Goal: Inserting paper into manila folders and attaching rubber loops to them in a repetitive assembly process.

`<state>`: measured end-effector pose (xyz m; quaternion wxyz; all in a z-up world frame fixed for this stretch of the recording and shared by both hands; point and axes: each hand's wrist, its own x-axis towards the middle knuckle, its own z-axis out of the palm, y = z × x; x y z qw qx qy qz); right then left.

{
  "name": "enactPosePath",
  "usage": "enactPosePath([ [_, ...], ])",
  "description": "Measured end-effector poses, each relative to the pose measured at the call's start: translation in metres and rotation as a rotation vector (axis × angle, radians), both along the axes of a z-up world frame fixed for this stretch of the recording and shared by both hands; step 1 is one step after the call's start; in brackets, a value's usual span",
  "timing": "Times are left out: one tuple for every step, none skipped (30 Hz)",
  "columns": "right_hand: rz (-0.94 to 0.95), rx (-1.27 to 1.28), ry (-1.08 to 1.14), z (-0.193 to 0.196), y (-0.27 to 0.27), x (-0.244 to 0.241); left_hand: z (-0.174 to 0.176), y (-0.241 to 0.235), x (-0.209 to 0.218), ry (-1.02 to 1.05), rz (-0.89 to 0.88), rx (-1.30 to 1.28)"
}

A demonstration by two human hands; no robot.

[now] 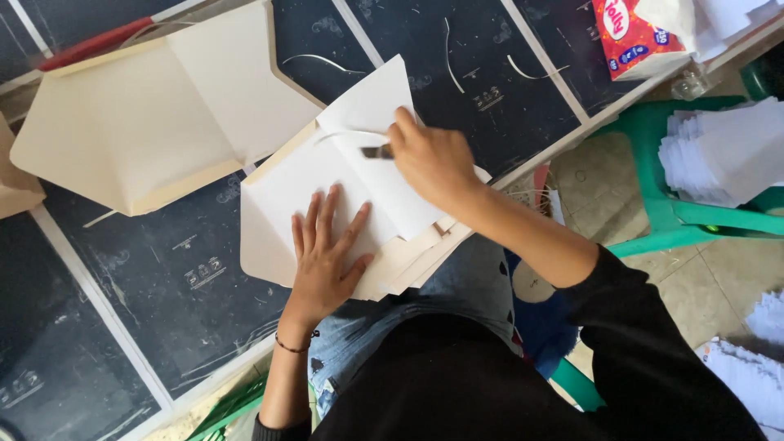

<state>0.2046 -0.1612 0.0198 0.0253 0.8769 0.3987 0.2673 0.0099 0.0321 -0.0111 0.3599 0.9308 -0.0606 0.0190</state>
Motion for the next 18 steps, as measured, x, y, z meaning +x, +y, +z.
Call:
enactPosePath([
  [-0.004,-0.002,-0.002,0.015,-0.012,0.015,0.004,0.003,-0.001,-0.002,-0.004,-0.002],
  [-0.249,0.100,0.245,0.030,-0.023,0.029,0.007,0.007,-0.001,-0.015,-0.082,0.046],
  [-0.493,0.204,0.492,0.045,-0.035,0.044,0.011,0.010,-0.002,-0.028,-0.159,0.094],
  [-0.494,0.203,0.487,0.045,-0.060,0.063,0.014,0.013,0.000,-0.032,-0.159,0.091],
  [-0.544,0.157,0.218,0.047,-0.085,0.083,0.017,0.015,0.002,-0.006,-0.173,0.133],
  [-0.586,0.111,-0.051,0.047,-0.109,0.102,0.020,0.019,0.004,0.021,-0.188,0.178],
  [-0.586,0.111,-0.054,0.043,-0.116,0.104,0.021,0.020,0.005,0.018,-0.188,0.177],
  [-0.520,0.242,0.057,0.040,-0.123,0.107,0.022,0.022,0.007,0.002,-0.122,0.181],
  [-0.449,0.373,0.168,0.037,-0.130,0.111,0.024,0.024,0.010,-0.014,-0.057,0.186],
  [-0.447,0.375,0.164,0.056,-0.110,0.091,0.017,0.028,0.014,-0.018,-0.055,0.188],
  [-0.409,0.537,0.658,0.075,-0.089,0.071,0.010,0.032,0.018,-0.050,0.049,0.344],
  [-0.337,0.677,1.161,0.092,-0.070,0.048,0.002,0.035,0.020,-0.077,0.153,0.497],
  [-0.337,0.677,1.161,0.093,-0.066,0.039,0.007,0.034,0.027,-0.077,0.152,0.498],
  [-0.182,0.870,1.362,0.093,-0.061,0.031,0.011,0.035,0.033,0.104,0.146,0.382],
  [-0.013,1.060,1.556,0.094,-0.055,0.022,0.016,0.035,0.040,0.282,0.139,0.263],
  [-0.011,1.061,1.557,0.090,-0.052,0.021,0.018,0.035,0.042,0.282,0.140,0.265],
  [0.033,1.118,1.642,0.086,-0.049,0.020,0.020,0.034,0.043,0.295,0.136,0.267],
  [0.073,1.177,1.733,0.081,-0.046,0.016,0.021,0.033,0.043,0.315,0.131,0.268],
])
